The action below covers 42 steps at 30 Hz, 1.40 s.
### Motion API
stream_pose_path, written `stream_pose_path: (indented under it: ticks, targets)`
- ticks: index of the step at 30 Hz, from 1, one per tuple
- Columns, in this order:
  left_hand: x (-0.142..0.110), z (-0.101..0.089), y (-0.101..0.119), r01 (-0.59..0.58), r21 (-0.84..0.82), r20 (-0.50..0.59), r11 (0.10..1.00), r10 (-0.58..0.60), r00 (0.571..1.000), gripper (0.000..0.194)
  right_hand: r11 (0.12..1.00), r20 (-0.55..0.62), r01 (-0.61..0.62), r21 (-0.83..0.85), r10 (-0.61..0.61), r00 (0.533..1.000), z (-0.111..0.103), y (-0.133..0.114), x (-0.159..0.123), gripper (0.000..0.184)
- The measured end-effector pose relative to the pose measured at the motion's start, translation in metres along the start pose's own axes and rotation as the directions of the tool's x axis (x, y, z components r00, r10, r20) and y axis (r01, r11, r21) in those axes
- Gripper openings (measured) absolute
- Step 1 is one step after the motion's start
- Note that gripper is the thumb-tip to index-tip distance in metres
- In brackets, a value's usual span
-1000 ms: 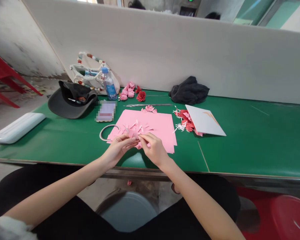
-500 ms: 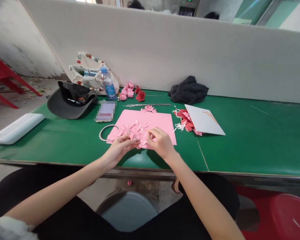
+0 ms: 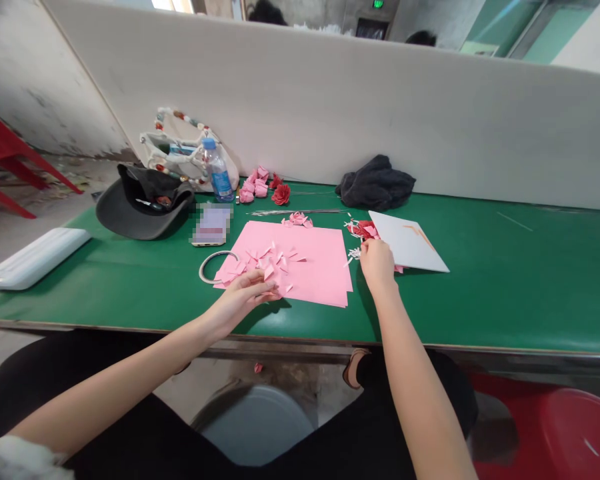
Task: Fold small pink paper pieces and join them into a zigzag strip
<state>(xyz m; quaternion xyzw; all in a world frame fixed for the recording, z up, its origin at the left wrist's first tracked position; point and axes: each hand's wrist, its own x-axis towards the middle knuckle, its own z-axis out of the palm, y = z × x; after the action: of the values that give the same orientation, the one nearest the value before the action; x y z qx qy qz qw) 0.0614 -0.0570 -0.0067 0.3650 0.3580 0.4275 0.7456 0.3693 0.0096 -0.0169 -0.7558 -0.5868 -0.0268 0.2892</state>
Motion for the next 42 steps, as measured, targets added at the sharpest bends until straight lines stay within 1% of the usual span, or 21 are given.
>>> stream_pose_path:
  ticks: [1, 3, 4, 5, 6, 8, 9, 10, 11, 12, 14, 17, 20, 23, 26, 28, 30, 33, 37, 40, 42]
  targets:
    - [0.000, -0.001, 0.001, 0.011, -0.007, 0.006, 1.000, -0.011, 1.000, 0.025, 0.998, -0.022, 0.035, 0.045, -0.034, 0.999, 0.001, -0.005, -0.002, 0.022]
    - [0.000, -0.002, 0.003, 0.031, -0.026, 0.034, 0.999, -0.030, 0.999, 0.024, 0.964, -0.054, 0.143, 0.226, -0.134, 0.990, 0.000, -0.022, -0.009, 0.022]
    - [0.000, -0.002, 0.005, 0.042, -0.039, 0.055, 0.998, -0.040, 0.998, 0.023, 0.916, -0.042, 0.200, 0.348, -0.198, 0.979, 0.000, -0.032, -0.015, 0.022]
    - [0.000, -0.003, 0.006, 0.055, -0.053, 0.077, 0.997, -0.051, 0.996, 0.021, 0.854, -0.002, 0.230, 0.467, -0.259, 0.966, -0.001, -0.044, -0.023, 0.023]
    - [0.000, -0.003, 0.007, 0.068, -0.068, 0.096, 0.995, -0.061, 0.993, 0.020, 0.787, 0.075, 0.231, 0.572, -0.330, 0.941, -0.002, -0.056, -0.031, 0.024]
    - [0.001, -0.004, 0.007, 0.081, -0.082, 0.120, 0.993, -0.071, 0.990, 0.016, 0.674, 0.256, 0.176, 0.717, -0.490, 0.834, -0.004, -0.079, -0.050, 0.030]
    - [0.001, -0.005, 0.007, 0.079, -0.077, 0.126, 0.994, -0.069, 0.990, 0.015, 0.627, 0.304, 0.136, 0.767, -0.542, 0.784, -0.004, -0.088, -0.059, 0.033]
    - [0.002, -0.005, 0.007, 0.071, -0.064, 0.128, 0.995, -0.063, 0.990, 0.014, 0.592, 0.334, 0.097, 0.800, -0.573, 0.748, -0.005, -0.096, -0.066, 0.033]
    - [0.002, -0.005, 0.006, 0.060, -0.042, 0.129, 0.997, -0.055, 0.990, 0.013, 0.569, 0.351, 0.065, 0.820, -0.589, 0.728, -0.006, -0.101, -0.072, 0.034]
    - [0.002, -0.006, 0.006, 0.048, -0.015, 0.128, 0.999, -0.045, 0.991, 0.011, 0.556, 0.359, 0.044, 0.830, -0.593, 0.721, -0.007, -0.105, -0.076, 0.034]
    - [0.003, -0.006, 0.005, 0.012, 0.049, 0.124, 0.999, -0.018, 0.992, 0.011, 0.552, 0.367, 0.023, 0.834, -0.584, 0.724, -0.008, -0.107, -0.081, 0.034]
    - [0.003, -0.007, 0.005, -0.075, 0.181, 0.120, 0.981, 0.054, 0.991, 0.015, 0.545, 0.369, -0.002, 0.839, -0.566, 0.737, -0.007, -0.107, -0.082, 0.033]
    - [0.003, -0.006, 0.006, -0.146, 0.309, 0.142, 0.940, 0.106, 0.984, 0.022, 0.517, 0.377, -0.058, 0.854, -0.537, 0.755, 0.000, -0.106, -0.083, 0.030]
    - [0.003, -0.007, 0.006, -0.182, 0.374, 0.162, 0.909, 0.130, 0.978, 0.024, 0.472, 0.383, -0.127, 0.873, -0.500, 0.776, 0.008, -0.106, -0.084, 0.028]
    - [0.003, -0.007, 0.006, -0.200, 0.400, 0.172, 0.894, 0.141, 0.975, 0.023, 0.441, 0.388, -0.169, 0.881, -0.471, 0.792, 0.013, -0.105, -0.083, 0.028]
    - [0.004, -0.008, 0.007, -0.221, 0.413, 0.181, 0.883, 0.158, 0.971, 0.023, 0.443, 0.391, -0.177, 0.879, -0.456, 0.799, 0.014, -0.105, -0.083, 0.029]
    - [0.005, -0.009, 0.007, -0.256, 0.433, 0.195, 0.864, 0.187, 0.963, 0.023, 0.451, 0.399, -0.183, 0.874, -0.449, 0.799, 0.012, -0.106, -0.082, 0.029]
    - [0.007, -0.011, 0.005, -0.295, 0.444, 0.205, 0.846, 0.225, 0.953, 0.022, 0.449, 0.422, -0.210, 0.869, -0.449, 0.787, 0.009, -0.108, -0.084, 0.028]
    - [0.010, -0.016, 0.001, -0.263, 0.449, 0.199, 0.854, 0.191, 0.961, 0.020, 0.440, 0.453, -0.252, 0.862, -0.448, 0.771, 0.010, -0.109, -0.087, 0.027]
    - [0.011, -0.016, 0.001, -0.249, 0.453, 0.162, 0.856, 0.195, 0.967, 0.021, 0.468, 0.462, -0.247, 0.849, -0.427, 0.778, 0.014, -0.109, -0.089, 0.027]
    - [0.011, -0.016, 0.003, -0.248, 0.433, 0.131, 0.867, 0.211, 0.969, 0.021, 0.490, 0.434, -0.201, 0.848, -0.424, 0.795, 0.015, -0.109, -0.090, 0.026]
